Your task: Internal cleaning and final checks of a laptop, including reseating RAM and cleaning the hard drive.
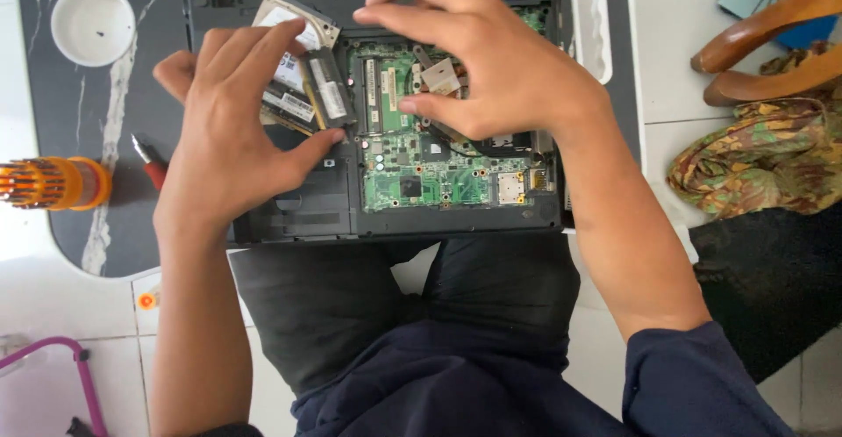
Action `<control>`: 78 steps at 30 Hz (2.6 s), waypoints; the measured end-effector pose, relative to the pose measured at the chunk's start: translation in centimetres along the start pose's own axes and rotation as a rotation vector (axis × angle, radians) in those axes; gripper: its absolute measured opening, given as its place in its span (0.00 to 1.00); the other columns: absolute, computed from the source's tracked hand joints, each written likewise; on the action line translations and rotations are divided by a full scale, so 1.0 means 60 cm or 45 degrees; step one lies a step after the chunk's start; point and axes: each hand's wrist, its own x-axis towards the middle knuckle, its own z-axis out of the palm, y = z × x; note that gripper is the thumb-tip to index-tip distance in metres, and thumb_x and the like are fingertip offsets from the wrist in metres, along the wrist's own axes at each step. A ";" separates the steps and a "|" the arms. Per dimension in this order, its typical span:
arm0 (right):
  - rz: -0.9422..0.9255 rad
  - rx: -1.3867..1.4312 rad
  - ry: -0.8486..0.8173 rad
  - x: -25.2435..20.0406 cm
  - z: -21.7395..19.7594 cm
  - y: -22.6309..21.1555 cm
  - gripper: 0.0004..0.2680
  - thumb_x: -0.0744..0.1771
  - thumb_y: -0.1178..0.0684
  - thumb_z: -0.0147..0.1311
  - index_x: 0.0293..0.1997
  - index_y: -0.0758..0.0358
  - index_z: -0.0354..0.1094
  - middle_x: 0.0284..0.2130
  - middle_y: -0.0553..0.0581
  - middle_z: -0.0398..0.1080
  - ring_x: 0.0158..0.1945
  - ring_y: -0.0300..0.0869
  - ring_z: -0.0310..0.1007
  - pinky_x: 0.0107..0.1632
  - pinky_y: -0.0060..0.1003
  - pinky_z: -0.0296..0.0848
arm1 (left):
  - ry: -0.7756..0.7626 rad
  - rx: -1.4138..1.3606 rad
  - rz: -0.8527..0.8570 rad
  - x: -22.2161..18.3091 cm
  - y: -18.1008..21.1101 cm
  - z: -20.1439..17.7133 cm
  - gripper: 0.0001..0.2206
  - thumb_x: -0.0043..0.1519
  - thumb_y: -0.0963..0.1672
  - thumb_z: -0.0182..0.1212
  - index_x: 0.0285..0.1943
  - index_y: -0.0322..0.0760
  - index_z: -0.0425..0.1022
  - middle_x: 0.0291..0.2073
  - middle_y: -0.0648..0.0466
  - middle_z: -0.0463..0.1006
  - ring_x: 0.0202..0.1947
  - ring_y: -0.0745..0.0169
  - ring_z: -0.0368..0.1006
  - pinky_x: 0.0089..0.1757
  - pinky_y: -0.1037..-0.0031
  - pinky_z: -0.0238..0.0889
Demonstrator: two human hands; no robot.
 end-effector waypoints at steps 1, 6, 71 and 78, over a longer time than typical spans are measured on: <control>-0.002 0.006 0.000 -0.002 0.001 -0.002 0.26 0.60 0.65 0.70 0.66 0.73 0.65 0.62 0.65 0.64 0.61 0.56 0.68 0.63 0.45 0.67 | -0.003 0.003 -0.005 0.004 0.002 0.004 0.35 0.49 0.43 0.78 0.68 0.24 0.73 0.53 0.46 0.77 0.49 0.47 0.66 0.54 0.60 0.44; 0.015 0.067 0.009 -0.006 -0.002 -0.012 0.30 0.55 0.61 0.76 0.62 0.72 0.66 0.58 0.64 0.69 0.58 0.56 0.71 0.63 0.47 0.68 | -0.078 -0.163 0.014 0.034 0.026 0.027 0.43 0.43 0.42 0.81 0.72 0.32 0.66 0.52 0.52 0.77 0.49 0.52 0.66 0.56 0.58 0.42; 0.185 -0.074 -0.051 -0.093 -0.093 0.066 0.19 0.62 0.65 0.74 0.55 0.80 0.70 0.47 0.69 0.72 0.46 0.53 0.72 0.56 0.46 0.74 | 0.330 -0.018 -0.223 -0.048 0.013 0.038 0.26 0.53 0.41 0.82 0.59 0.19 0.82 0.55 0.38 0.73 0.48 0.46 0.65 0.54 0.60 0.48; 0.055 -0.184 -0.065 -0.036 -0.039 0.014 0.20 0.58 0.57 0.80 0.50 0.70 0.74 0.50 0.62 0.70 0.46 0.49 0.73 0.51 0.41 0.72 | 0.259 -0.259 -0.171 -0.047 0.018 0.030 0.23 0.50 0.38 0.78 0.56 0.20 0.81 0.54 0.39 0.75 0.53 0.44 0.65 0.54 0.60 0.57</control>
